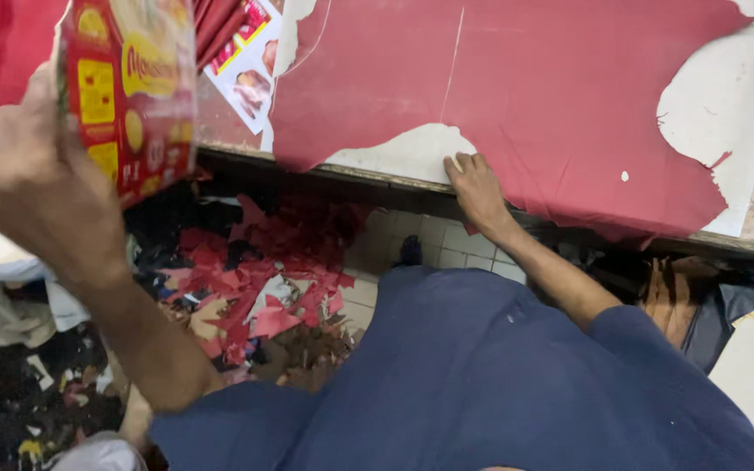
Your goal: The person places a cardboard template on a red fabric sheet, traces its outline with a small block, then uses a utility knife to cut the fabric along the traced lines. After cutting, the person removes the excess fabric and sets the template aside.
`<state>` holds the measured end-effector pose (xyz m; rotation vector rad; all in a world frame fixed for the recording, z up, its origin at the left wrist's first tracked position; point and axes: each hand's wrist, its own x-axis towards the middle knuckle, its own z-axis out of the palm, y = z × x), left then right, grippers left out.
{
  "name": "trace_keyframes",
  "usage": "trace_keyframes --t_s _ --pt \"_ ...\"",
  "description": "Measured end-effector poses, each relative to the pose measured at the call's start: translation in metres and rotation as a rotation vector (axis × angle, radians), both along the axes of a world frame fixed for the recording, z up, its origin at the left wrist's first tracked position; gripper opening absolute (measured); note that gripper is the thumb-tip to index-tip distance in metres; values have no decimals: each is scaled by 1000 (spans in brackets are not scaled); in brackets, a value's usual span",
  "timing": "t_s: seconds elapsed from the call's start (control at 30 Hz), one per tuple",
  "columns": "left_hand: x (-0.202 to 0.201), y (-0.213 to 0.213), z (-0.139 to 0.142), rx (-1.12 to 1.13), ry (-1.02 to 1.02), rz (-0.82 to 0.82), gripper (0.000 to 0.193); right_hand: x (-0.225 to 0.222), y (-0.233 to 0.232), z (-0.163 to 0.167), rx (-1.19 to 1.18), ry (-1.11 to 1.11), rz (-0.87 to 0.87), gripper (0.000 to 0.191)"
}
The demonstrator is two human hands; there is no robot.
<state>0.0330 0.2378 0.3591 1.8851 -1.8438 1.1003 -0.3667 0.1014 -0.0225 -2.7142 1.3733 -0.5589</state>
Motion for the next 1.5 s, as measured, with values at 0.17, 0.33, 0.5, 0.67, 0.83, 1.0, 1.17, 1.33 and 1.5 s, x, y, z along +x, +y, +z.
trace_keyframes --t_s 0.17,0.33,0.5,0.67,0.83,1.0,1.17,1.33,1.5 --pt "-68 2 -28 -191 -200 125 34 -27 -6 4 39 -202 67 38" --pt "-108 -4 -75 -261 -230 204 41 -131 -1 32 20 -625 -206 17" --pt "-204 -19 -152 -222 -107 167 34 -317 13 41 -212 -558 -514 36" --pt "-334 -20 -218 -17 172 7 60 -427 13 43 -193 -363 -627 34" --pt "-429 -36 -260 199 283 -119 51 -426 24 46 -141 -317 -652 39" --pt "-471 -68 -301 180 391 -197 45 -325 97 30 519 -868 -538 54" --pt "-509 -126 -313 269 572 -229 41 -209 154 -20 1134 -1377 -67 86" --pt "-541 -170 -297 337 894 -244 54 -180 148 -42 483 -916 -184 83" --pt "-530 -182 -302 550 981 -465 83 -225 139 -7 555 -1027 -361 69"
